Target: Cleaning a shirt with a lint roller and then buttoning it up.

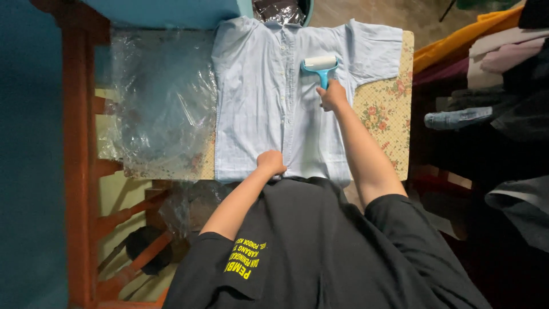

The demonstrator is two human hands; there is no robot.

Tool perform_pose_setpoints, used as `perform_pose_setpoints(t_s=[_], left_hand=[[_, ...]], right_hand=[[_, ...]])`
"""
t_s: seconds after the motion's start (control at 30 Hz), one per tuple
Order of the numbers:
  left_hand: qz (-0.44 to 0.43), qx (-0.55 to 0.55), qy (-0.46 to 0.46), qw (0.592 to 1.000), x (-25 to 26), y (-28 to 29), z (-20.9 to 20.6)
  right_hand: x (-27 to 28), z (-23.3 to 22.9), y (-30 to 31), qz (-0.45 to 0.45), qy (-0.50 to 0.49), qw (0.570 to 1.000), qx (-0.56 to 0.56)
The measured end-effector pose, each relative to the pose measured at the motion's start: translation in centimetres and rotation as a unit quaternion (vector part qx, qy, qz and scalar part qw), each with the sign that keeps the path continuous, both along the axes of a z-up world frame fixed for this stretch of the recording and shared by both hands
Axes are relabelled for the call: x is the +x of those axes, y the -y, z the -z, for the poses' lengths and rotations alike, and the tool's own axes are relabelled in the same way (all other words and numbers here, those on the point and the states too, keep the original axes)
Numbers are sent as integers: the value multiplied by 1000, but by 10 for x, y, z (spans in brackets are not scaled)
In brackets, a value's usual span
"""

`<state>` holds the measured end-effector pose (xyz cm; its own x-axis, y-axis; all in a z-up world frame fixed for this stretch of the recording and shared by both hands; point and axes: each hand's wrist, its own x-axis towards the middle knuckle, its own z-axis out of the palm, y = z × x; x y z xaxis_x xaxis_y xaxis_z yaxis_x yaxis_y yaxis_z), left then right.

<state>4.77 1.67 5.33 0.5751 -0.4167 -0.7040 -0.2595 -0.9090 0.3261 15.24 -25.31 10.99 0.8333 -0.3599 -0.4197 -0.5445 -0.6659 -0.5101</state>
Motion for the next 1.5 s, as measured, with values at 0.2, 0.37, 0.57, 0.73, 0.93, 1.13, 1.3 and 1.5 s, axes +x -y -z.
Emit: perform_pose_setpoints(t_s=[0.2, 0.37, 0.57, 0.73, 0.93, 1.13, 1.3, 1.5], left_hand=[[182, 0, 183, 966, 17, 9, -62], [167, 13, 143, 975, 28, 9, -80], [166, 37, 108, 979, 26, 15, -54], [156, 50, 95, 982, 24, 20, -47], [141, 44, 84, 985, 25, 19, -48], [132, 25, 84, 987, 23, 16, -33], [126, 23, 92, 987, 22, 16, -34], [96, -32, 135, 986, 16, 2, -32]], right_hand=[[-83, 85, -13, -115, 109, 982, -98], [-165, 72, -54, -150, 56, 986, -56], [-58, 63, -36, -120, 112, 984, -64], [40, 108, -1, -48, 80, 994, -54], [-68, 45, -15, -49, 113, 991, -54], [-219, 14, -14, -88, -27, 995, -47], [-174, 16, -3, -55, 4, 997, -51], [-16, 111, 81, -6, 112, 990, -80]])
